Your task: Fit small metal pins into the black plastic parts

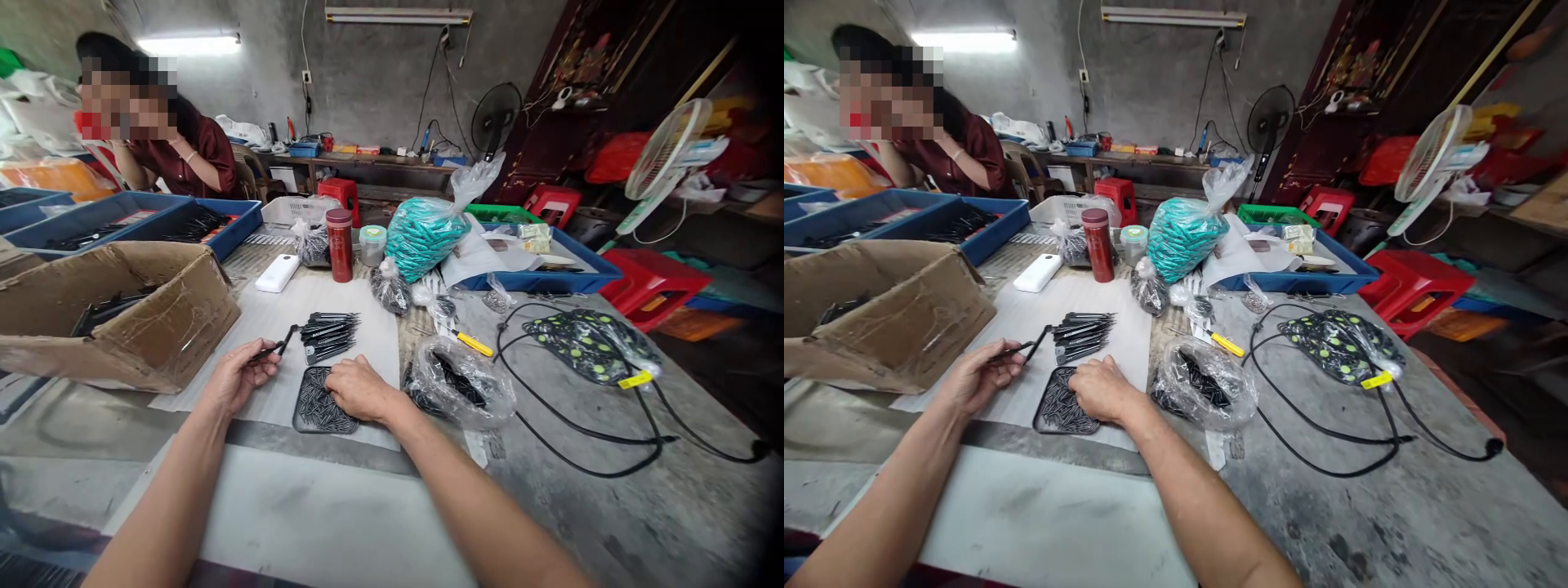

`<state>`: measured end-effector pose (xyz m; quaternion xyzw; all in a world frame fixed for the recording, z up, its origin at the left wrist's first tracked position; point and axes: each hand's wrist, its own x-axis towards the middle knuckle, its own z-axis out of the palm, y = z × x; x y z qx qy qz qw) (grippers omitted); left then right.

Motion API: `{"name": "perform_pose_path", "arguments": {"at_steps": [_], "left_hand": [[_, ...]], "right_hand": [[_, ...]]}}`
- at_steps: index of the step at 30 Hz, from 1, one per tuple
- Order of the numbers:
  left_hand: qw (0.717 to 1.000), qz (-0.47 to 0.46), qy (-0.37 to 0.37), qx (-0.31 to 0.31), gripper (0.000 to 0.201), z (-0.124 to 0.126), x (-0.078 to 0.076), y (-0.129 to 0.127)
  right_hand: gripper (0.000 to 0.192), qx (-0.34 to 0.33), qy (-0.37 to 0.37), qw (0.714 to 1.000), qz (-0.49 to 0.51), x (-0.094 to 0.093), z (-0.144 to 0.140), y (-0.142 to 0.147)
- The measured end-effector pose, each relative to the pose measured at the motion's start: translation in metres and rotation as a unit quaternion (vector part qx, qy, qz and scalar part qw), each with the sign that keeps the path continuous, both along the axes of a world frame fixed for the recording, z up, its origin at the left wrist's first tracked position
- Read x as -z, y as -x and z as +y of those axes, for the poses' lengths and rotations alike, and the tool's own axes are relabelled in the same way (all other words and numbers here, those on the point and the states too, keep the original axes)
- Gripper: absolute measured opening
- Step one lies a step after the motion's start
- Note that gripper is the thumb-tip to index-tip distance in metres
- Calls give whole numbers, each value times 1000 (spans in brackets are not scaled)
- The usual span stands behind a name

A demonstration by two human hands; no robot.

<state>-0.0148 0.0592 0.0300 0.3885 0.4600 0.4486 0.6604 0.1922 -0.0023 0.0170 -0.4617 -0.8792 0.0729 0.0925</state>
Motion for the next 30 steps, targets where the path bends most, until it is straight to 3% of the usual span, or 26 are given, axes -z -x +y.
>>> {"name": "perform_pose_path", "arguments": {"at_steps": [7, 16, 30], "left_hand": [[996, -2, -52, 75, 39, -7, -2, -6], [977, 127, -166, 48, 41, -11, 8, -18], [935, 242, -256, 48, 36, -16, 10, -26]], "right_hand": [[17, 25, -8, 999, -34, -3, -3, 3], [17, 36, 9, 999, -15, -2, 1, -2], [16, 43, 3, 998, -42, -5, -3, 1]]}}
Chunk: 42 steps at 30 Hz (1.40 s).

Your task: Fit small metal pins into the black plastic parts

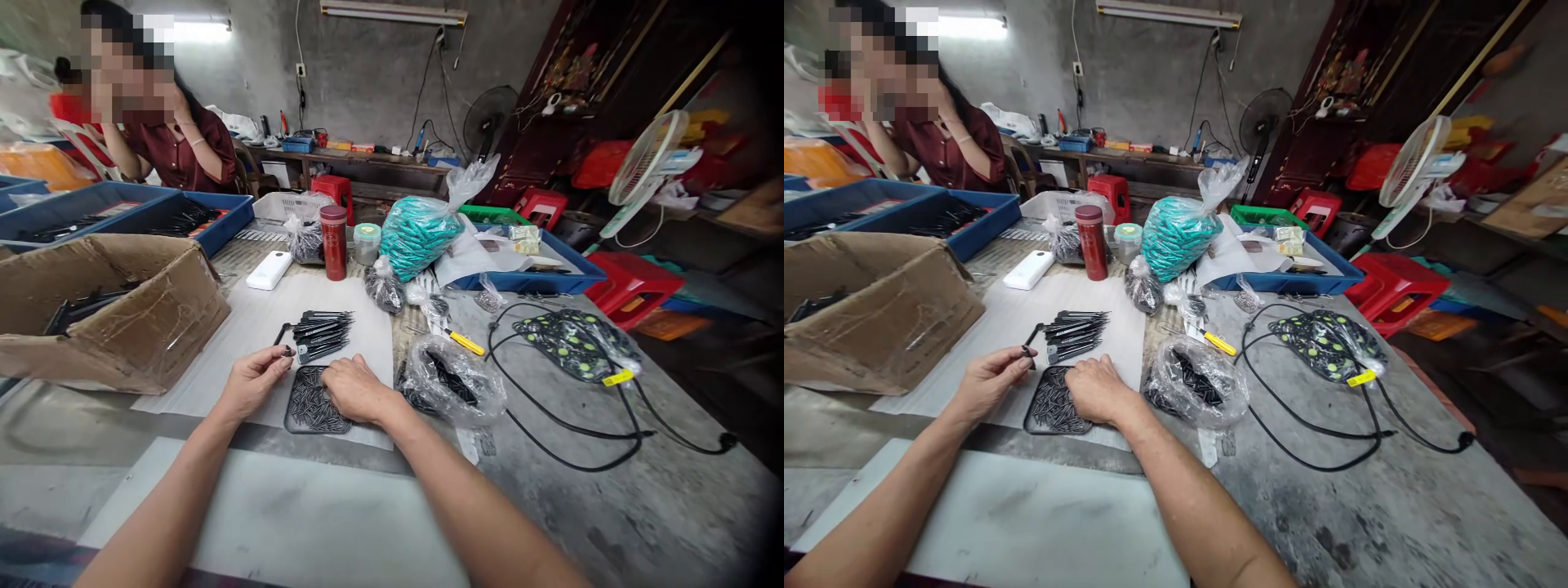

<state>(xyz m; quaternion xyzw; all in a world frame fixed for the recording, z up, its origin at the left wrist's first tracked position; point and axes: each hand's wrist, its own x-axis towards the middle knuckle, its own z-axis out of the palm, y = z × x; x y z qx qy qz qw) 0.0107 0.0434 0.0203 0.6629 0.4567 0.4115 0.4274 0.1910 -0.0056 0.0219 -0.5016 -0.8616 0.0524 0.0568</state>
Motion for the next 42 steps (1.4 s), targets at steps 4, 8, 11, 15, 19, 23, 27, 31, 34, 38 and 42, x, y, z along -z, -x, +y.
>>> {"name": "perform_pose_path", "arguments": {"at_steps": [4, 8, 11, 15, 19, 23, 27, 31, 34, 38, 42], "left_hand": [[999, 21, -35, -5, 31, 1, 3, 1], [995, 42, -94, 16, 23, 1, 0, 1], [983, 83, -156, 46, 18, 0, -3, 0], [973, 139, -174, 63, 18, -2, -3, -1], [965, 182, -175, 76, 20, -5, -1, -3], [958, 194, -187, 93, 21, -7, 1, -5], [951, 200, -203, 121, 20, -6, 3, -7], [948, 197, -202, 150, 19, -8, 3, -10], [947, 202, -196, 157, 19, -9, 2, -12], [946, 211, -184, 161, 19, -10, 1, -13], [948, 207, -181, 162, 19, -10, 1, -13]], "right_hand": [[16, 15, 13, 999, 28, -1, 2, -3], [16, 34, 33, 993, 105, -1, 5, -4], [16, 63, 51, 975, 208, -1, 6, -6], [17, 84, 75, 927, 357, 0, 6, -7], [23, 72, 103, 859, 497, 7, 9, -7], [16, 110, 157, 762, 619, 14, 14, -6], [14, 127, 183, 671, 707, 11, 16, -4], [19, 118, 174, 652, 728, 6, 14, -1], [20, 118, 176, 653, 727, 6, 13, 1], [21, 112, 182, 663, 718, 6, 12, 2], [21, 110, 180, 670, 712, 8, 13, 3]]}}
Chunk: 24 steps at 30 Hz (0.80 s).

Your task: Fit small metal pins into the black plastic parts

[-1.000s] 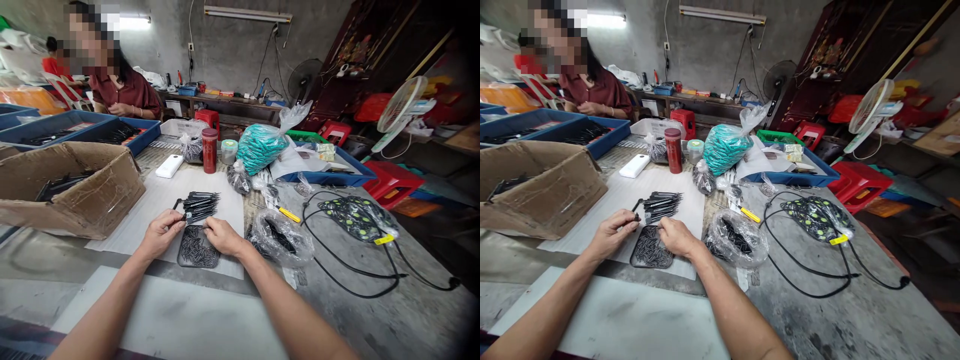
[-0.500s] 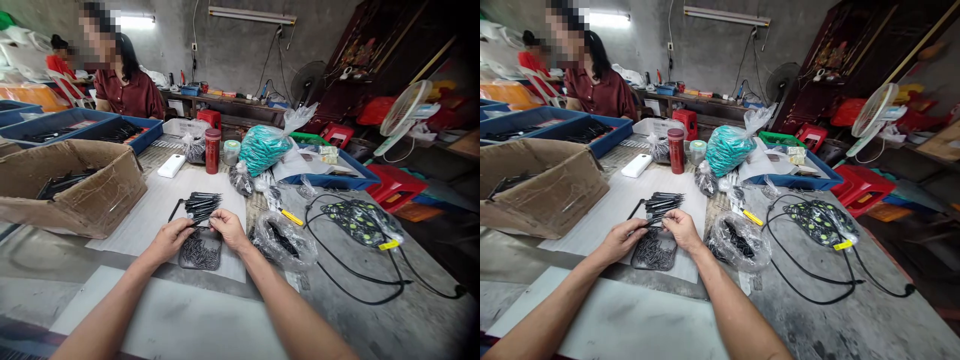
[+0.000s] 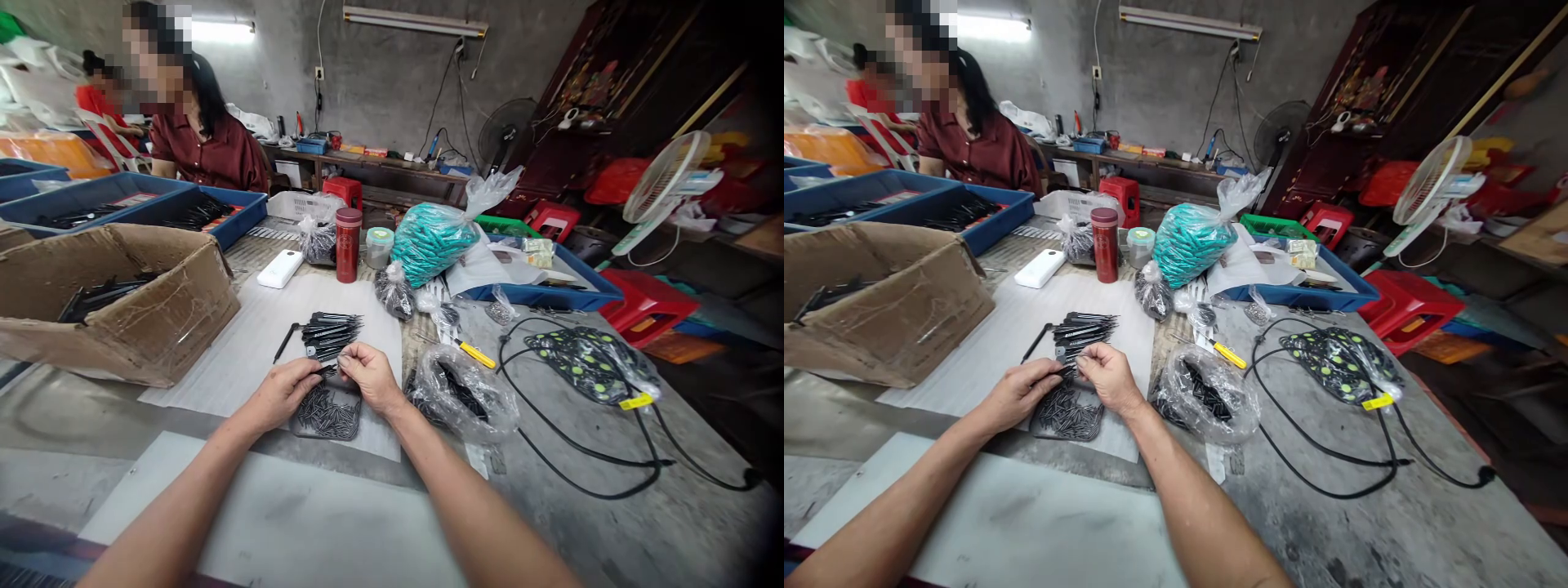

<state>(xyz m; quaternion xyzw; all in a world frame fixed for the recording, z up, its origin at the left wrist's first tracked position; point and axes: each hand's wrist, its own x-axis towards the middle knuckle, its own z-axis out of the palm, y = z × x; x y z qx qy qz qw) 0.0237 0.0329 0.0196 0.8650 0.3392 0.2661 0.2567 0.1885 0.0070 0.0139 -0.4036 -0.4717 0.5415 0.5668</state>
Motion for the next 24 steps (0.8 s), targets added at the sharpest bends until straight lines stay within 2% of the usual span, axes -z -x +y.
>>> {"name": "perform_pose_path", "arguments": {"at_steps": [6, 15, 20, 24], "left_hand": [[1000, 0, 9, 3, 20, 0, 1, 0], [1000, -3, 28, 8, 22, 0, 4, 1], [999, -10, 40, 13, 22, -1, 3, 2], [999, -12, 50, 3, 22, 0, 3, 1]], "right_hand": [[17, 25, -24, 998, -55, 3, 0, -1], [17, 70, -80, 979, -171, 8, -2, -4], [16, 70, -83, 976, -188, 8, -4, -2], [15, 56, -64, 985, -151, 8, -3, -1]]}}
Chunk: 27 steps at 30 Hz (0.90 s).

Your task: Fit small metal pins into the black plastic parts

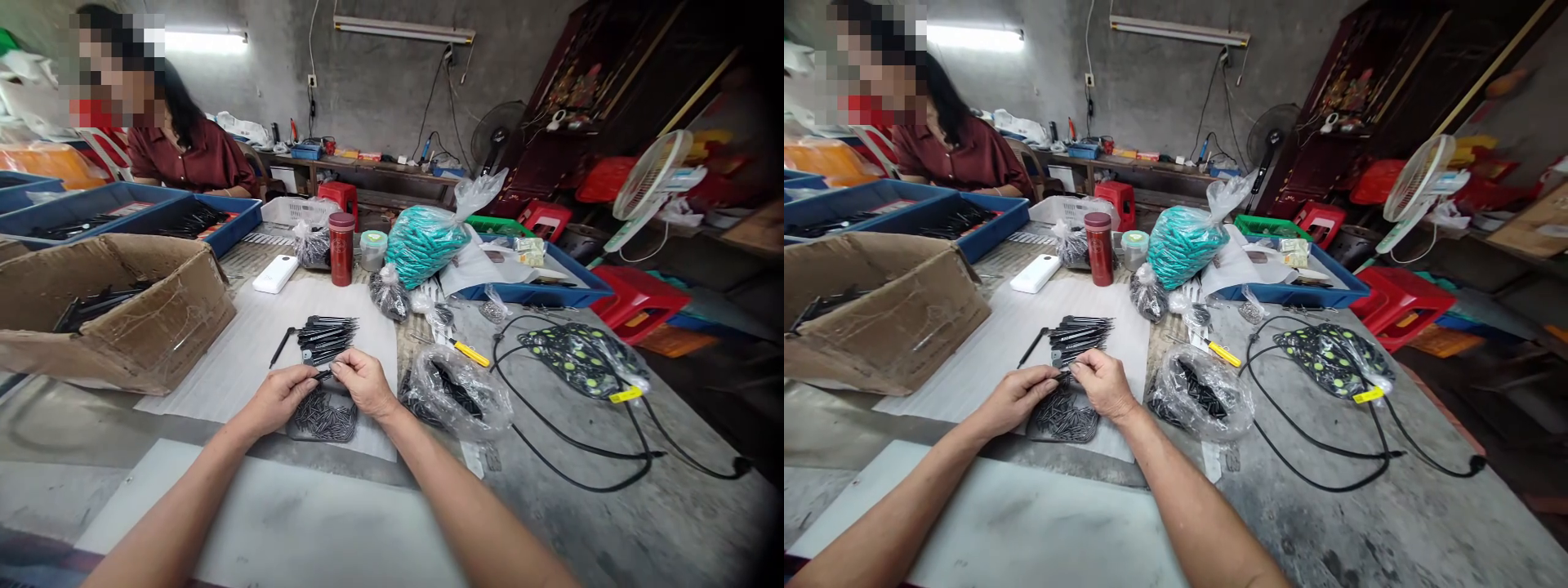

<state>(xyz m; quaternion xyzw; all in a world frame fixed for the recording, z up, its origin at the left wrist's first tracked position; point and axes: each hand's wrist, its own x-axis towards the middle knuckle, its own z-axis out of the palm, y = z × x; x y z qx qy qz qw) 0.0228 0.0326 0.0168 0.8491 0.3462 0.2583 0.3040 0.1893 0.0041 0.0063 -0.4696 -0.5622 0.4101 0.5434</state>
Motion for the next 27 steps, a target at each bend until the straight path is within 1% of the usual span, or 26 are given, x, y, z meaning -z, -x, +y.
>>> {"name": "perform_pose_path", "arguments": {"at_steps": [3, 5, 11, 15, 18, 20, 23, 25, 27], "left_hand": [[1000, 8, -2, -13, 22, 1, 0, 0], [1000, 15, -9, -18, 22, 2, 0, 1], [999, 40, -20, -9, 24, 1, -4, 0], [999, 50, -14, -8, 25, 1, -1, 0], [999, 51, -6, -11, 25, 3, 0, 2], [999, 49, -10, -13, 24, 5, -1, 3], [996, 66, -41, -39, 23, 13, -5, 2], [990, 110, -75, -55, 22, 19, -8, -2], [976, 178, -113, -54, 22, 25, -12, -10]], "right_hand": [[17, -15, 13, 999, 29, 1, 2, -2], [18, -14, 4, 1000, 26, 2, 4, -4], [13, 9, -23, 998, -55, 5, 5, -7], [12, 14, -24, 996, -82, 5, 3, -5], [13, 25, -20, 997, -74, 6, 3, -2], [16, 33, -21, 998, -50, 7, 3, -1], [19, 66, -24, 998, 0, 10, 5, -3], [20, 107, -23, 994, 16, 12, 8, -6], [21, 150, -20, 988, 13, 14, 10, -11]]}}
